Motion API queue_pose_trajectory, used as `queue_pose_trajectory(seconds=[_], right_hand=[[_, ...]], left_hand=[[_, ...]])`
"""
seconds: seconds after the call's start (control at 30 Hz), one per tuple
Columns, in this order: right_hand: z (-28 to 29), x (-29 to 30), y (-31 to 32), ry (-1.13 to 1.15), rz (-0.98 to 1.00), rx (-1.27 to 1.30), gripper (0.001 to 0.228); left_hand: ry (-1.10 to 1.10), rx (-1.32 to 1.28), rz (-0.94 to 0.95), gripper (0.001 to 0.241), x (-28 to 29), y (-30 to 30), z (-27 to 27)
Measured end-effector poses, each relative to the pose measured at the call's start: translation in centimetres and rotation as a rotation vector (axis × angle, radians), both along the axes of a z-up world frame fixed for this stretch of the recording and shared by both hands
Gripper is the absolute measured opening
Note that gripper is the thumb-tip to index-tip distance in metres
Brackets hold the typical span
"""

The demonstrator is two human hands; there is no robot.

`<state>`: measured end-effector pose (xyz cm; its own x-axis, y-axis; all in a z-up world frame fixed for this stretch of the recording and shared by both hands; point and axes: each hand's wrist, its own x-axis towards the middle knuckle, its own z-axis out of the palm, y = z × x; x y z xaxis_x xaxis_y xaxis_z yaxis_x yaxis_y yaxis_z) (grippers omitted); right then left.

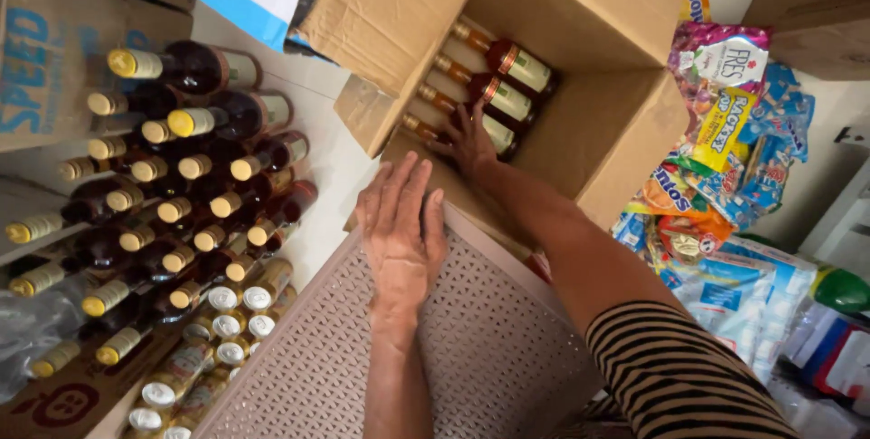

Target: Packing glass liquor bottles from a floor pile into a cardboard box.

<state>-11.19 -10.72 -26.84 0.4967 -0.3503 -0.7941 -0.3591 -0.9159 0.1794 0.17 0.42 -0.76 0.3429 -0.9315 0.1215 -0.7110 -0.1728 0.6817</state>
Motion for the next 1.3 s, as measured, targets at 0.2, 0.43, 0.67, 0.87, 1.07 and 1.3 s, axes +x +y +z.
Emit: queue_pose_trajectory(seconds=[0.2,0.43,0.67,0.87,1.07,1.3], right_hand=[[-0.4,0.0,-0.7,0.039,-0.062,0.094,0.074],[-4.2,-0.9,-0.9,-0.020,-0.089,0.080,0.071],[-2.6,-0.1,0.8,-0.070,-0.121,-0.001,0.069],[-1.9,0.5,0.7,-0.031,-0.128,0.042,0.066],[-3.8,-0.6,-0.4,-0.222,-0.284,0.156,0.070],[1.8,-0.9,-1.8,-0.179,-0.512,0.281,0.076]], left_hand=[[-0.030,0.019,0.006,0.029,0.0,-0.4,0.0],[-0.023,-0.005,-0.013,0.029,0.0,-0.7,0.3],[-0.045,-0.023,-0.020,0.030,0.0,-0.4,-0.1],[-0.010,-0.042,-0.008,0.029,0.1,-0.5,0.0],[-0.023,-0.035,-0.020,0.029,0.1,-0.1,-0.2],[-0.037,-0.061,0.041,0.026,0.2,0.2,0.2]])
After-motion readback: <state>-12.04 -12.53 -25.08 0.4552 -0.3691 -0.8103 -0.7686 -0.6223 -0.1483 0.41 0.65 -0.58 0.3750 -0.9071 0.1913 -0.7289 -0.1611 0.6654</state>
